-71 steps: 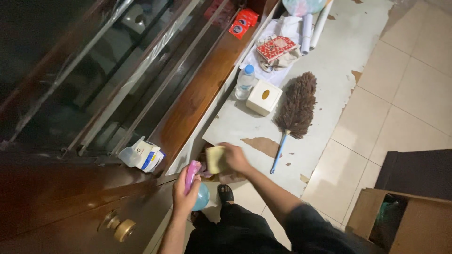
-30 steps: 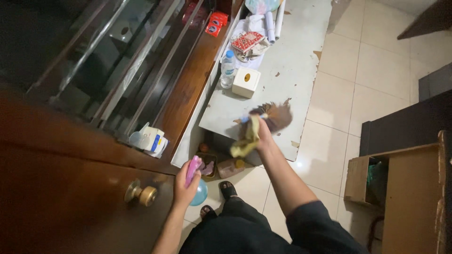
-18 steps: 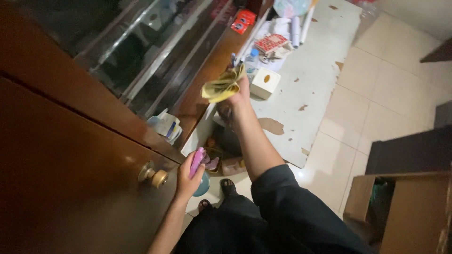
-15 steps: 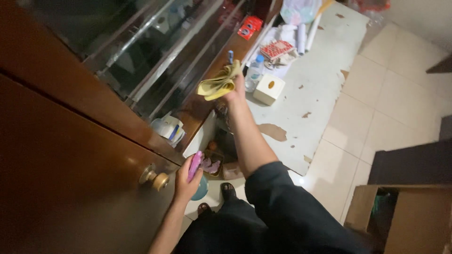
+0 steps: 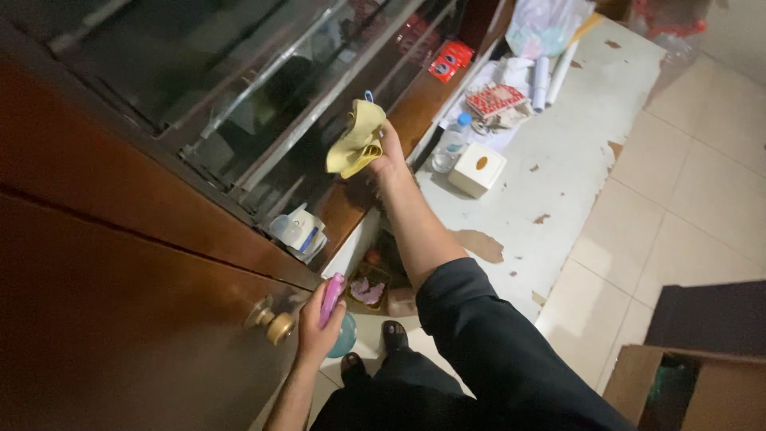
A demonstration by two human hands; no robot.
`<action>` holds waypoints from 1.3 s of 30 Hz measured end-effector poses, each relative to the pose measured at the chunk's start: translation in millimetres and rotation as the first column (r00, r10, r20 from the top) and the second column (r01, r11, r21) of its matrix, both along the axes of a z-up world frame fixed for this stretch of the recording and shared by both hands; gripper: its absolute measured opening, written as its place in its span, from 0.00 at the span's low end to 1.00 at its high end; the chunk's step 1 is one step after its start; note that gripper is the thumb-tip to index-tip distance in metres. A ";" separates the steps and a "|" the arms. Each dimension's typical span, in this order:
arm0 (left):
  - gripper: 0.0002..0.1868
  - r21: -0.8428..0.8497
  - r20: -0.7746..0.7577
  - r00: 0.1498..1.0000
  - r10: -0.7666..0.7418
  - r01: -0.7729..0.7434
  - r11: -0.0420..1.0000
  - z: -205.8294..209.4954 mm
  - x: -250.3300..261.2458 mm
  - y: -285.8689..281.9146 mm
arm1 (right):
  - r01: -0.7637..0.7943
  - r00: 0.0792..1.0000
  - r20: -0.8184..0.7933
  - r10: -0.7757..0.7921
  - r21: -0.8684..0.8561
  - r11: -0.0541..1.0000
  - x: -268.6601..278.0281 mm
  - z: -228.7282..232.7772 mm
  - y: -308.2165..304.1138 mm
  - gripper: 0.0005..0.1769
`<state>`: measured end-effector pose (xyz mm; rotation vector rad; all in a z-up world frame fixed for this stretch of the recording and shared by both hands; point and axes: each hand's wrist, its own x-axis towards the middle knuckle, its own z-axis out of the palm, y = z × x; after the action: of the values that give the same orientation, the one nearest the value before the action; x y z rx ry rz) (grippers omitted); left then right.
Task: Cleaning a wooden cabinet, a table, and a desk using a spray bottle and cloth.
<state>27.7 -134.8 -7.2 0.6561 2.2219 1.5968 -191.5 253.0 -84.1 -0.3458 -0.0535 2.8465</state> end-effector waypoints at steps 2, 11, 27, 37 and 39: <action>0.26 -0.009 0.022 1.000 0.006 -0.006 1.000 -1.8 -0.3 0.3 | -0.055 0.998 -0.010 0.055 0.005 0.998 -1.0 20.5 -5.4 0.22; 0.27 0.040 0.129 0.991 -0.021 0.016 0.999 3.6 -7.9 3.6 | -0.191 0.969 0.167 0.183 0.035 0.981 14.1 82.0 -30.7 0.28; 0.25 0.207 0.131 0.977 -0.169 0.140 0.968 5.0 -5.7 11.8 | -0.118 0.967 0.241 0.082 0.139 0.983 151.8 76.1 -43.6 0.37; 0.25 0.265 0.171 0.916 -0.363 0.312 0.912 -52.2 9.8 38.9 | 0.239 0.820 0.535 -0.204 0.003 0.971 435.0 -5.6 -117.6 0.22; 0.26 0.261 0.128 0.890 -0.437 0.395 0.881 -73.1 20.1 49.2 | 0.412 0.816 0.471 -0.337 -0.063 0.909 486.8 -30.4 -123.8 0.26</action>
<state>47.8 -85.6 -80.3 0.9372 1.6364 1.6158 295.4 129.3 -114.6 -0.9385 0.1441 2.3261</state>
